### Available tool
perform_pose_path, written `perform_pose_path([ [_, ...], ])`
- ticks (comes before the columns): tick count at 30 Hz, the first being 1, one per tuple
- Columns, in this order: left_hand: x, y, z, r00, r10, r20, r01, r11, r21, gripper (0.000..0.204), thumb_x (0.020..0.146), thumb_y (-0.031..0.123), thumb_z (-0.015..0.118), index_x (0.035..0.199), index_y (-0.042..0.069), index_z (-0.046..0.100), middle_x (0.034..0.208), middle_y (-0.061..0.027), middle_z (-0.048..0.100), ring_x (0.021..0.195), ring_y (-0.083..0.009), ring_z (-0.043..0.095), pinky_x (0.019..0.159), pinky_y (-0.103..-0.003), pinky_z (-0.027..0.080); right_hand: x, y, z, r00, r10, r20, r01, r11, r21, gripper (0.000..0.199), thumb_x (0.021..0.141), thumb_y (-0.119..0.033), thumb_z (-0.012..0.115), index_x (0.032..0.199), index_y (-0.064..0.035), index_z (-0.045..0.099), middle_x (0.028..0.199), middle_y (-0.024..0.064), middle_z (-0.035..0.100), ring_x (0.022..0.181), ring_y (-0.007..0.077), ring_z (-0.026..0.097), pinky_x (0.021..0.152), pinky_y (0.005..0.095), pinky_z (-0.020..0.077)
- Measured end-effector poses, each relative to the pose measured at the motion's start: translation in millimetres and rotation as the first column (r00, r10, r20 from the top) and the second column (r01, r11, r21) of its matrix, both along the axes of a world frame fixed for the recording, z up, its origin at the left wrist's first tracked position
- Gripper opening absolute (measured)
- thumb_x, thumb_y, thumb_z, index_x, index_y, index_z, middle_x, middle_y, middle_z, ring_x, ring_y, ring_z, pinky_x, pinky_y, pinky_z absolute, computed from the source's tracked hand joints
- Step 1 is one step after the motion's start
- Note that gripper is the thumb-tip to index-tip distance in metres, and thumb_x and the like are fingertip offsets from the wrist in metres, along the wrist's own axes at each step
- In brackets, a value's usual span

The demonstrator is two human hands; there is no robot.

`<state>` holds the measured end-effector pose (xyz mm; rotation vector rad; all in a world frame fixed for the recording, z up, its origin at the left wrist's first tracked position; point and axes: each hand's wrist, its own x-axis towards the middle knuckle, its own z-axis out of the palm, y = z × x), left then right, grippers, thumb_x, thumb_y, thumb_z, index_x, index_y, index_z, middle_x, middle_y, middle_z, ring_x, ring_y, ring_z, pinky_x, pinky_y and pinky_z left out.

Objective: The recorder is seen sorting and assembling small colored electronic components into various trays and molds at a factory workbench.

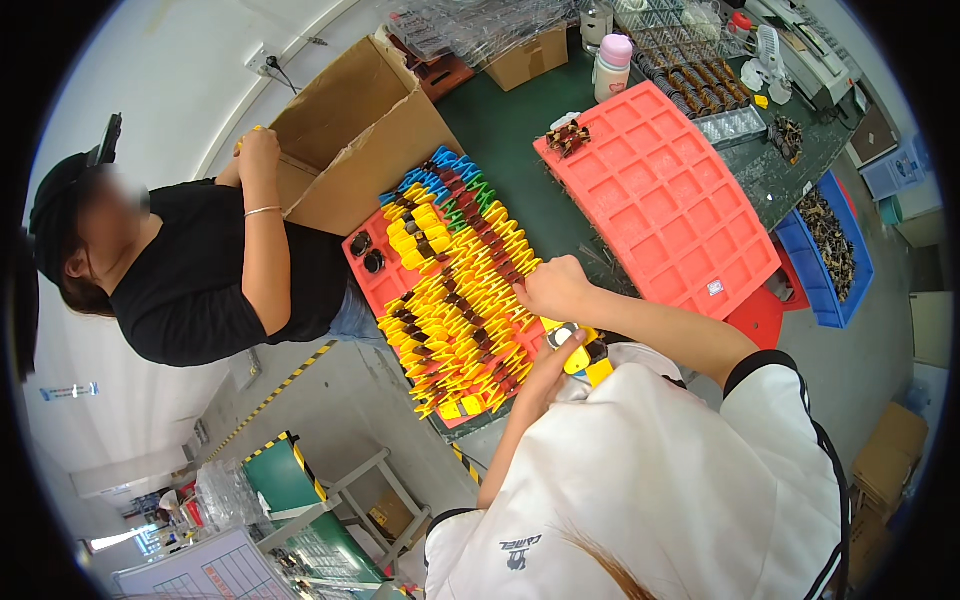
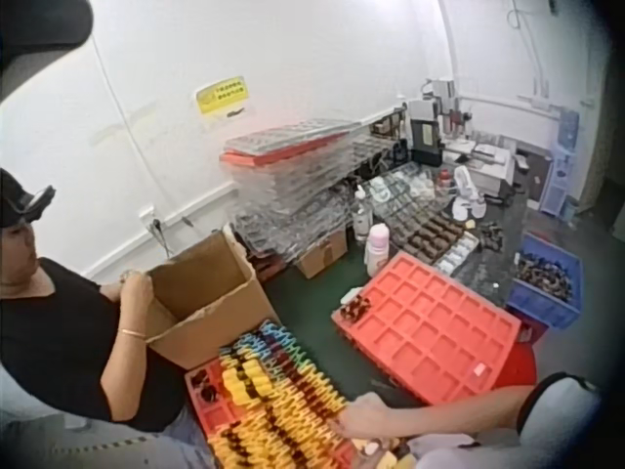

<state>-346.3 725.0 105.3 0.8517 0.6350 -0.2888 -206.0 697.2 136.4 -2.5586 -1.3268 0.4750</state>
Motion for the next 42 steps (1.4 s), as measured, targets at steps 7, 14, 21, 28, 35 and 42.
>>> perform_pose_path([
  [7, 2, -1, 13, 1.0, 0.003, -0.011, -0.002, 0.999, 0.046, 0.047, 0.087, 0.031, 0.065, 0.119, 0.0, 0.051, 0.108, -0.0042, 0.06, 0.098, -0.0126, 0.056, 0.087, -0.026, 0.042, 2, 0, 1, 1.0, -0.016, 0.021, 0.016, 1.0, 0.015, 0.055, 0.09, -0.041, 0.043, 0.052, -0.0074, 0.064, 0.051, 0.0147, 0.059, 0.048, 0.0304, 0.061, 0.046, 0.0409, 0.0463],
  [14, 1, -3, 3, 0.999, -0.017, 0.046, 0.011, 0.99, 0.14, 0.045, 0.088, 0.031, 0.063, 0.118, 0.001, 0.051, 0.108, -0.0048, 0.061, 0.098, -0.0134, 0.056, 0.086, -0.026, 0.043, 5, -1, 23, 0.997, 0.038, -0.06, -0.045, 0.992, -0.117, 0.051, 0.091, -0.039, 0.043, 0.06, -0.0056, 0.065, 0.059, 0.0128, 0.063, 0.056, 0.0299, 0.064, 0.052, 0.0424, 0.0492],
  [21, 1, -6, -5, 0.998, -0.03, 0.059, 0.018, 0.98, 0.196, 0.043, 0.089, 0.031, 0.062, 0.117, 0.0, 0.051, 0.107, -0.0063, 0.061, 0.095, -0.0135, 0.057, 0.083, -0.026, 0.044, 3, -13, 8, 0.991, 0.129, -0.026, -0.125, 0.985, 0.119, 0.042, 0.09, -0.04, 0.048, 0.07, -0.0058, 0.063, 0.062, 0.012, 0.064, 0.056, 0.0282, 0.064, 0.05, 0.0386, 0.0493],
  [28, 0, -9, -19, 0.99, -0.103, 0.092, 0.069, 0.946, 0.316, 0.046, 0.087, 0.028, 0.064, 0.118, -0.002, 0.049, 0.11, -0.0093, 0.061, 0.099, -0.0172, 0.059, 0.085, -0.028, 0.046, -3, -17, 15, 0.96, 0.175, 0.219, -0.229, 0.94, 0.254, 0.042, 0.091, -0.039, 0.048, 0.069, -0.0071, 0.064, 0.062, 0.0101, 0.064, 0.058, 0.0255, 0.065, 0.048, 0.0388, 0.0483],
  [35, 1, -6, -14, 0.988, -0.121, 0.096, 0.098, 0.971, 0.217, 0.047, 0.084, 0.023, 0.068, 0.119, -0.002, 0.048, 0.11, -0.0088, 0.061, 0.099, -0.0157, 0.058, 0.086, -0.029, 0.046, 5, -18, 10, 0.997, 0.083, -0.01, -0.078, 0.968, 0.239, 0.043, 0.092, -0.04, 0.047, 0.071, -0.0069, 0.065, 0.059, 0.0106, 0.062, 0.054, 0.0294, 0.063, 0.05, 0.0425, 0.0487],
  [42, -3, -7, -17, 0.994, -0.088, 0.071, 0.068, 0.965, 0.252, 0.047, 0.084, 0.023, 0.069, 0.119, 0.0, 0.048, 0.106, -0.007, 0.06, 0.097, -0.0145, 0.058, 0.085, -0.028, 0.046, 64, -15, 47, 0.863, 0.014, -0.506, 0.012, 0.999, 0.047, 0.044, 0.08, -0.047, 0.064, 0.087, -0.0046, 0.069, 0.067, 0.0125, 0.064, 0.064, 0.0235, 0.063, 0.057, 0.0365, 0.0472],
])
